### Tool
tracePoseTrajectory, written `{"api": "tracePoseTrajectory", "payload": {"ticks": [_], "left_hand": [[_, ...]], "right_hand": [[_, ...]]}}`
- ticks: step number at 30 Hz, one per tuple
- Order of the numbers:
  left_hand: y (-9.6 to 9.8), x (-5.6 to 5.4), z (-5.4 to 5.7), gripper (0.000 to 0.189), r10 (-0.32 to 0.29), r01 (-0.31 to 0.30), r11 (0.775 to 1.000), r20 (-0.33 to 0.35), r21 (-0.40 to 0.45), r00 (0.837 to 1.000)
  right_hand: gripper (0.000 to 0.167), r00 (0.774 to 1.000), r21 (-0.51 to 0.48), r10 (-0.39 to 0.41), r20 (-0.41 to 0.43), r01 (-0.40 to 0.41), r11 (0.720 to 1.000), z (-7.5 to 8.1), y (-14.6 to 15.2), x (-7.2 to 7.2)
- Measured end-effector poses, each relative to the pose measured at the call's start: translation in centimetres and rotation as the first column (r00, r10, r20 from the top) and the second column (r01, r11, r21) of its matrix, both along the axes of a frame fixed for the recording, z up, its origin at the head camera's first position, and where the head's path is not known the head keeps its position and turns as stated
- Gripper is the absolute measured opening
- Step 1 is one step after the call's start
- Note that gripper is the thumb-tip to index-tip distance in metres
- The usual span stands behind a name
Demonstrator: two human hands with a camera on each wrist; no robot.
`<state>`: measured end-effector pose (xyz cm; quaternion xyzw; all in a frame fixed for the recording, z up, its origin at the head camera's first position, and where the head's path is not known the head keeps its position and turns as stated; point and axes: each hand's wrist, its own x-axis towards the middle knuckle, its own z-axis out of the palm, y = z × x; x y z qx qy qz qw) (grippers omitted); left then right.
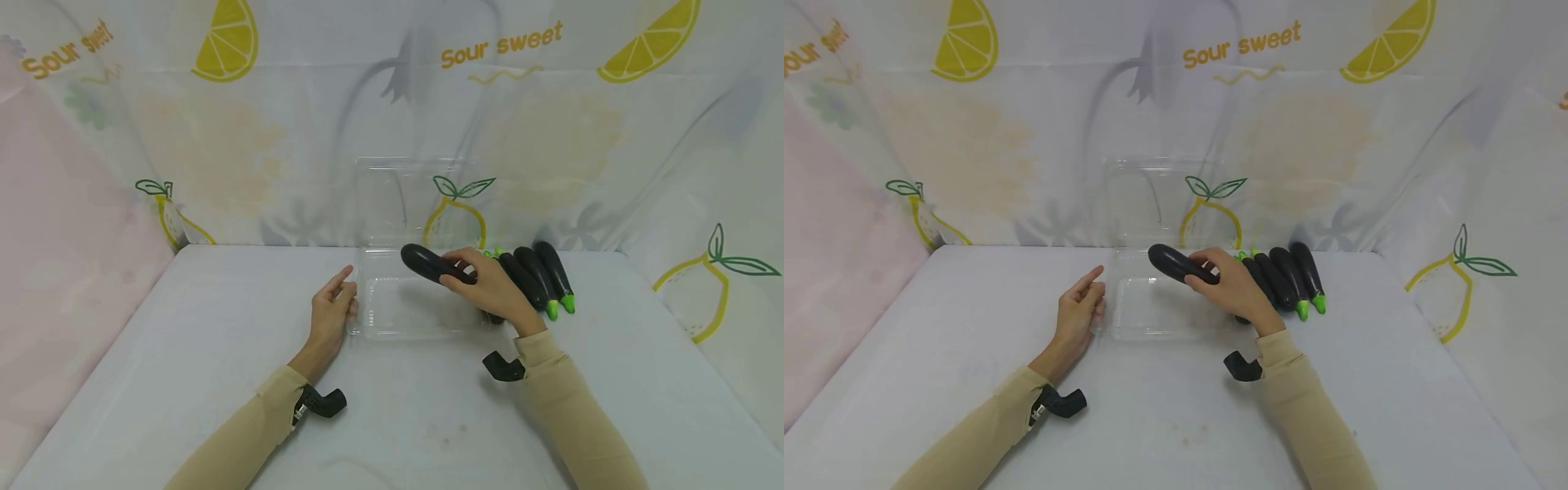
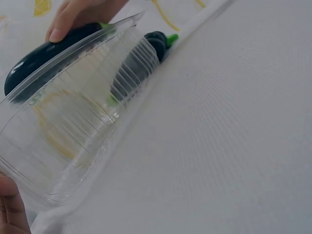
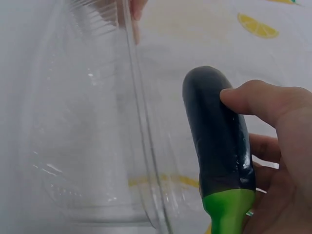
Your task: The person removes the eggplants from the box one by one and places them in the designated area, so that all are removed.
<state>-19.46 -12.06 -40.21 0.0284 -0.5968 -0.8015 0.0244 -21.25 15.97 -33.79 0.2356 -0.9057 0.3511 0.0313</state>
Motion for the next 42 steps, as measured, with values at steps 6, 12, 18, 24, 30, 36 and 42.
{"api": "tracePoseTrajectory", "payload": {"ticks": [6, 12, 18, 24, 30, 36, 42], "left_hand": [[0.1, 0.0, 0.1, 0.048, -0.006, 0.006, 1.0, -0.01, -0.002, 1.0], [0.1, -0.1, 0.1, 0.049, 0.015, -0.015, 0.999, -0.005, -0.032, 1.0], [0.0, -0.2, 0.1, 0.047, 0.039, -0.04, 0.998, -0.018, -0.057, 0.999], [0.0, -0.2, 0.1, 0.048, 0.049, -0.05, 0.997, -0.018, -0.054, 0.999], [0.1, -0.2, 0.1, 0.047, 0.046, -0.047, 0.997, -0.021, -0.057, 0.999], [0.1, -0.2, 0.1, 0.046, 0.051, -0.052, 0.998, -0.011, -0.044, 0.999], [0.1, -0.1, 0.2, 0.045, 0.061, -0.061, 0.997, -0.006, -0.04, 0.998]], "right_hand": [[0.048, 0.995, -0.032, -0.066, 0.069, 0.068, 0.997, 0.7, 1.9, 0.0], [0.054, 0.987, -0.009, -0.13, 0.097, 0.132, 0.991, 1.0, 3.6, -0.1], [0.054, 0.983, -0.029, -0.16, 0.086, 0.163, 0.986, 1.4, 5.1, -0.2], [0.053, 0.979, -0.048, -0.181, 0.093, 0.186, 0.981, 1.6, 6.2, -0.2], [0.053, 0.978, -0.059, -0.193, 0.083, 0.198, 0.978, 1.5, 6.9, -0.3], [0.053, 0.972, -0.072, -0.22, 0.077, 0.226, 0.972, 1.4, 7.6, -0.3], [0.053, 0.96, -0.078, -0.265, 0.096, 0.272, 0.959, 1.5, 8.3, -0.5]]}}
